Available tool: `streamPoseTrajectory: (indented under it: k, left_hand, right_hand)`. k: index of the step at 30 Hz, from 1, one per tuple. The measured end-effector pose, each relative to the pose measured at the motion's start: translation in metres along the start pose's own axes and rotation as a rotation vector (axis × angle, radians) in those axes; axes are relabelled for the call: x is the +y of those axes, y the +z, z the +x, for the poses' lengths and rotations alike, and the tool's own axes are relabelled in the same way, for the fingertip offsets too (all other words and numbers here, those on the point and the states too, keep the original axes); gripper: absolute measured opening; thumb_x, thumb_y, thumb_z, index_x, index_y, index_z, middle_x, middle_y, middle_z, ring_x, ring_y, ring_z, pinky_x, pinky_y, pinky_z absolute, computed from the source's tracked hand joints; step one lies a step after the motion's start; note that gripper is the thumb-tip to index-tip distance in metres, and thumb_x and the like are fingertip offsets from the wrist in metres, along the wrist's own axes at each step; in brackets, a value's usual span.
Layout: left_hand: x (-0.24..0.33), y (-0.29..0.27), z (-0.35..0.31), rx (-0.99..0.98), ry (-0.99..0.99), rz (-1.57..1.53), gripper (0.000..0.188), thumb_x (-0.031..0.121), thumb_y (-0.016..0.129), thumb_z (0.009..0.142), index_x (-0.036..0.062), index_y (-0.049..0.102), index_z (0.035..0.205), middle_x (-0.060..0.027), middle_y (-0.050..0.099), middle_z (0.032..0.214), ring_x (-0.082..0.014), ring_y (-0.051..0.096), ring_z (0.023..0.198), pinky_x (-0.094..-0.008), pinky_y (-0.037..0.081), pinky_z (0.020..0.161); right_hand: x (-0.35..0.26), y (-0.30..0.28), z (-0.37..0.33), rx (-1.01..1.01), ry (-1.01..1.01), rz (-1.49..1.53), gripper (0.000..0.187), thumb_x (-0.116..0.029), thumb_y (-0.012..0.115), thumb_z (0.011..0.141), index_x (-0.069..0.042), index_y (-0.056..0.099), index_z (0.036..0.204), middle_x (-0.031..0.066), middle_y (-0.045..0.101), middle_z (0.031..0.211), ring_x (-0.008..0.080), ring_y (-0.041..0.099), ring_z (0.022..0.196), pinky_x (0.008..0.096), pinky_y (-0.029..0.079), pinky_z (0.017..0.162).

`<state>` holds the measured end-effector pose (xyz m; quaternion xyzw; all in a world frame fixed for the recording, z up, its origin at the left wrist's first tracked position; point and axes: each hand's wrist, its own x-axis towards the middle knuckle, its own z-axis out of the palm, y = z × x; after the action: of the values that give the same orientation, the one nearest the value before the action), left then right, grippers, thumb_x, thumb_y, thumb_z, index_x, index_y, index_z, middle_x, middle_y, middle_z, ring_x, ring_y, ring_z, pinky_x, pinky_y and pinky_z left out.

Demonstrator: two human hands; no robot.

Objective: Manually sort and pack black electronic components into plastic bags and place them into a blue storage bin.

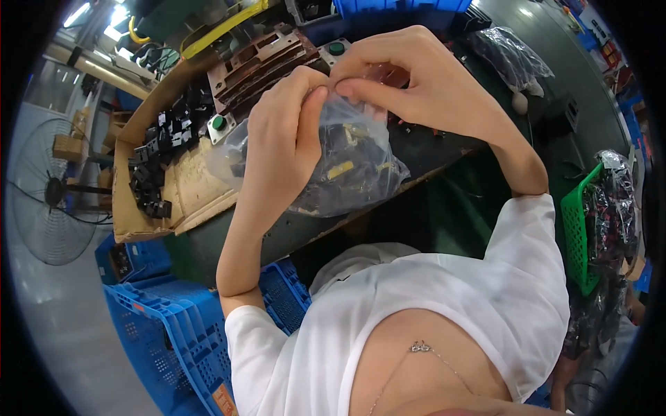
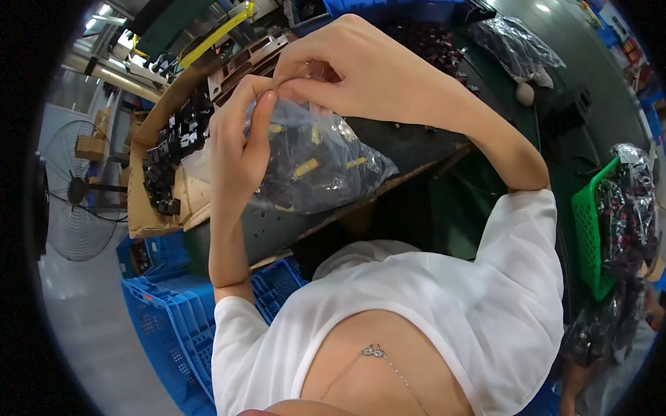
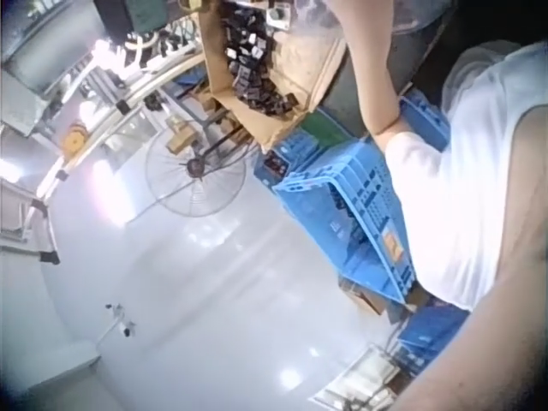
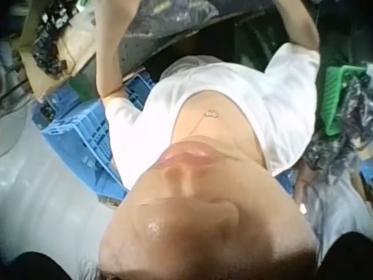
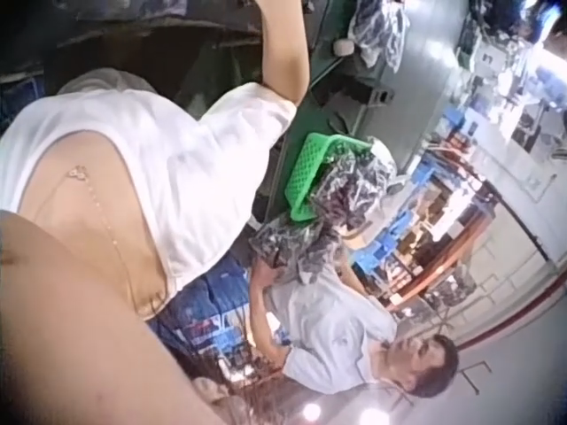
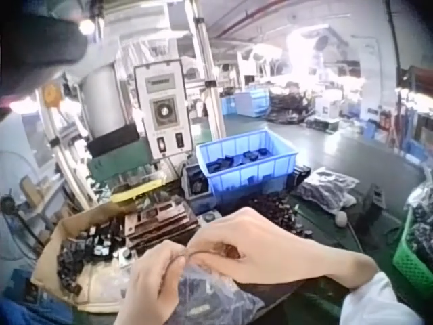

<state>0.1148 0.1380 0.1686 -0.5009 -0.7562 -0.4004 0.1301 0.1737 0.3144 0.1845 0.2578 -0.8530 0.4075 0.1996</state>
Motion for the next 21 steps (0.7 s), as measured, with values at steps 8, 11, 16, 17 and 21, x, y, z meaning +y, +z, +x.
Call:
streamPoseTrajectory:
  k: [8, 11, 16, 17, 21]
  left_hand:
    - [-0.009, 0.014, 0.002, 0.025, -0.147, -0.318, 0.009, 0.002, 0.043, 0.087, -0.0003, 0.048, 0.080, -0.0040, 0.041, 0.061, -0.0101, 0.036, 0.056, -0.0221, 0.031, 0.053]
    - [-0.025, 0.026, 0.002, 0.098, -0.270, -0.519, 0.011, 0.004, 0.043, 0.089, -0.0003, 0.050, 0.080, 0.0020, 0.039, 0.063, -0.0031, 0.033, 0.060, -0.0181, 0.027, 0.053]
    - [-0.033, 0.036, 0.009, 0.146, -0.346, -0.711, 0.011, 0.003, 0.046, 0.088, -0.0002, 0.052, 0.080, 0.0062, 0.044, 0.068, -0.0008, 0.036, 0.064, -0.0164, 0.029, 0.055]
    - [-0.036, 0.039, 0.009, 0.182, -0.337, -0.761, 0.011, 0.003, 0.046, 0.088, -0.0003, 0.053, 0.079, 0.0064, 0.045, 0.069, -0.0007, 0.037, 0.065, -0.0161, 0.030, 0.056]
    - [-0.042, 0.044, 0.014, 0.212, -0.345, -0.751, 0.012, 0.003, 0.048, 0.087, -0.0014, 0.053, 0.078, 0.0060, 0.046, 0.070, -0.0007, 0.037, 0.065, -0.0163, 0.031, 0.057]
  right_hand:
    - [0.023, 0.002, 0.012, -0.032, -0.254, -0.240, 0.012, -0.012, 0.055, 0.082, 0.000, 0.055, 0.082, 0.0117, 0.054, 0.071, 0.0263, 0.052, 0.064, 0.0302, 0.042, 0.060]
    - [0.034, 0.015, 0.013, 0.010, -0.255, -0.165, 0.011, -0.011, 0.055, 0.082, -0.001, 0.053, 0.082, 0.0112, 0.052, 0.073, 0.0269, 0.050, 0.069, 0.0323, 0.041, 0.062]
    - [0.042, 0.033, 0.005, 0.216, -0.331, -0.276, 0.007, -0.008, 0.055, 0.080, -0.002, 0.051, 0.077, 0.0100, 0.051, 0.071, 0.0259, 0.049, 0.067, 0.0330, 0.040, 0.061]
    - [0.041, 0.035, 0.004, 0.201, -0.300, -0.265, 0.008, -0.007, 0.055, 0.079, -0.002, 0.051, 0.076, 0.0101, 0.050, 0.070, 0.0262, 0.048, 0.066, 0.0332, 0.040, 0.061]
    - [0.037, 0.039, 0.002, 0.207, -0.285, -0.239, 0.008, -0.007, 0.056, 0.078, -0.002, 0.051, 0.074, 0.0104, 0.049, 0.066, 0.0267, 0.048, 0.064, 0.0339, 0.040, 0.059]
